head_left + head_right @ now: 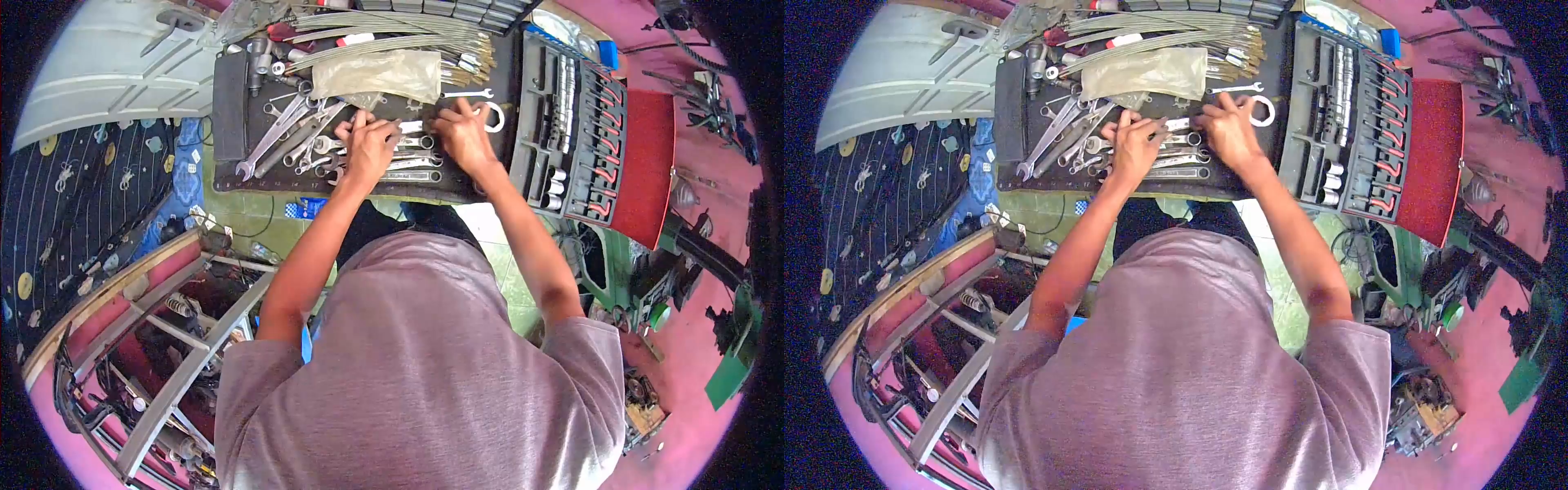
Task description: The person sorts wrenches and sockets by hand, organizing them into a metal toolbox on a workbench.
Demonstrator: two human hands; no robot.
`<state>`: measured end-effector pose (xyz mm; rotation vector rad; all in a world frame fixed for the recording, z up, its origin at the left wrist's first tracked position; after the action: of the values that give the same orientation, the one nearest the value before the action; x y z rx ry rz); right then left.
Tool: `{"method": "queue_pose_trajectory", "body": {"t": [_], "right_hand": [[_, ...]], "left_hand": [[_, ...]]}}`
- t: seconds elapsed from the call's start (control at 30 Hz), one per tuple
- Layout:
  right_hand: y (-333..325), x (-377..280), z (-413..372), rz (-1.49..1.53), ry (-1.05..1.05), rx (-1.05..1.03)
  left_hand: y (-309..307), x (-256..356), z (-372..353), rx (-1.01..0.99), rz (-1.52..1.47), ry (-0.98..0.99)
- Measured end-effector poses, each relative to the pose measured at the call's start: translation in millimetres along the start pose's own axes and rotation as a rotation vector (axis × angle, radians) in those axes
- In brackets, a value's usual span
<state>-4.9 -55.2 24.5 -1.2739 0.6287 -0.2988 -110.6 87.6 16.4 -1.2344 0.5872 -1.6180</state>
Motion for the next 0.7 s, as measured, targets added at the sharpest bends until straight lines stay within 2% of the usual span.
{"method": "queue_pose_trajectory", "body": {"t": [0.17,0.23,0.3,0.37,0.43,0.5,0.57,0.7], "right_hand": [[8,-35,12,0.071,-0.046,-0.026],[3,-21,7,0.073,-0.018,-0.042],[-3,-1,-2,-0.052,0.062,-0.117],[-7,28,-14,-0.142,0.081,-0.051],[-15,39,-20,-0.165,0.09,-0.101],[-20,39,-23,-0.175,0.064,-0.058],[-26,48,-21,-0.146,0.163,-0.029],[-36,63,-26,-0.152,0.224,0.053]], "left_hand": [[0,3,-1,-0.039,0.09,-0.012],[0,4,-1,-0.072,0.132,-0.008],[-1,3,0,-0.052,0.06,-0.047],[0,2,0,-0.066,0.051,-0.064],[1,5,1,-0.052,0.052,-0.022],[1,7,0,-0.067,0.065,-0.027],[0,10,4,-0.069,0.082,-0.036],[0,7,1,-0.042,0.044,-0.043]]}}
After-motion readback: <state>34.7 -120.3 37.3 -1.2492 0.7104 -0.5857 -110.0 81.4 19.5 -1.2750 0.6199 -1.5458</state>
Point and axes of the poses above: each hand's wrist, its own z-axis towards the middle knuckle, its own y-axis out of the palm, x = y × z, the point moved 7 cm from there along z, towards the middle knuckle, and after that the axes turned 10 degrees about y, right-handed, at the moved point
